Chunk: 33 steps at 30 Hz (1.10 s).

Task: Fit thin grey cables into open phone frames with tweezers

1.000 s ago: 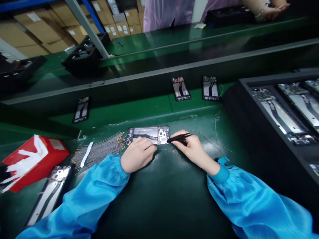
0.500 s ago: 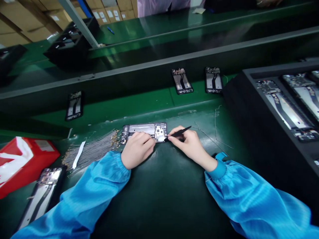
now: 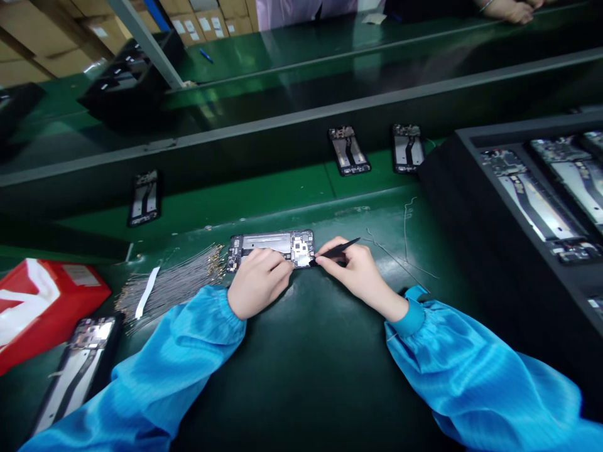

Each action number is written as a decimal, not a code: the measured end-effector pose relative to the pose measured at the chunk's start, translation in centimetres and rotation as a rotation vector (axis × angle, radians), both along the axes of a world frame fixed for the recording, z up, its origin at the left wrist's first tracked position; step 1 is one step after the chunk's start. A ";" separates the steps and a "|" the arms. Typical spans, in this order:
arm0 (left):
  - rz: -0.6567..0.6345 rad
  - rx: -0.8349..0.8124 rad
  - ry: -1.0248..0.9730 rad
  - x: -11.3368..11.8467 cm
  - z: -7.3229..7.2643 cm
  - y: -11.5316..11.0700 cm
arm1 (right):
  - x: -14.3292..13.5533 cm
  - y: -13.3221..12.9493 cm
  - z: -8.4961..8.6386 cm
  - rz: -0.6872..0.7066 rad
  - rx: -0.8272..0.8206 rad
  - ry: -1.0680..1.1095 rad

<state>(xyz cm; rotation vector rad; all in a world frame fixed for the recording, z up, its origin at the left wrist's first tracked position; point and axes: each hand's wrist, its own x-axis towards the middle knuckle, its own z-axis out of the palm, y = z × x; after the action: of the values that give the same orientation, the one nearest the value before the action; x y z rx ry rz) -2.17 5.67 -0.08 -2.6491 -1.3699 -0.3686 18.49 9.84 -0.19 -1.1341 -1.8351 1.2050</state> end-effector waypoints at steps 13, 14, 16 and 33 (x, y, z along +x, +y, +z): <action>-0.007 -0.007 -0.006 0.0 0.1 0.0 | 0.0 -0.1 0.1 -0.008 0.005 -0.001; -0.008 -0.009 -0.006 0.0 0.1 0.0 | 0.0 -0.1 0.1 -0.007 0.003 -0.001; -0.008 -0.009 -0.007 0.0 0.1 -0.1 | 0.0 -0.1 0.1 -0.009 0.000 -0.004; -0.006 -0.030 -0.004 0.0 0.2 0.0 | -0.5 -1.2 0.6 0.181 0.341 -0.116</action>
<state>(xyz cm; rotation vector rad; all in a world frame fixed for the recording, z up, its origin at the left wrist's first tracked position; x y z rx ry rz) -2.16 5.71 0.15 -2.6781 -1.3802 -0.3564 17.99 8.67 0.36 -0.8765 -2.1694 0.8878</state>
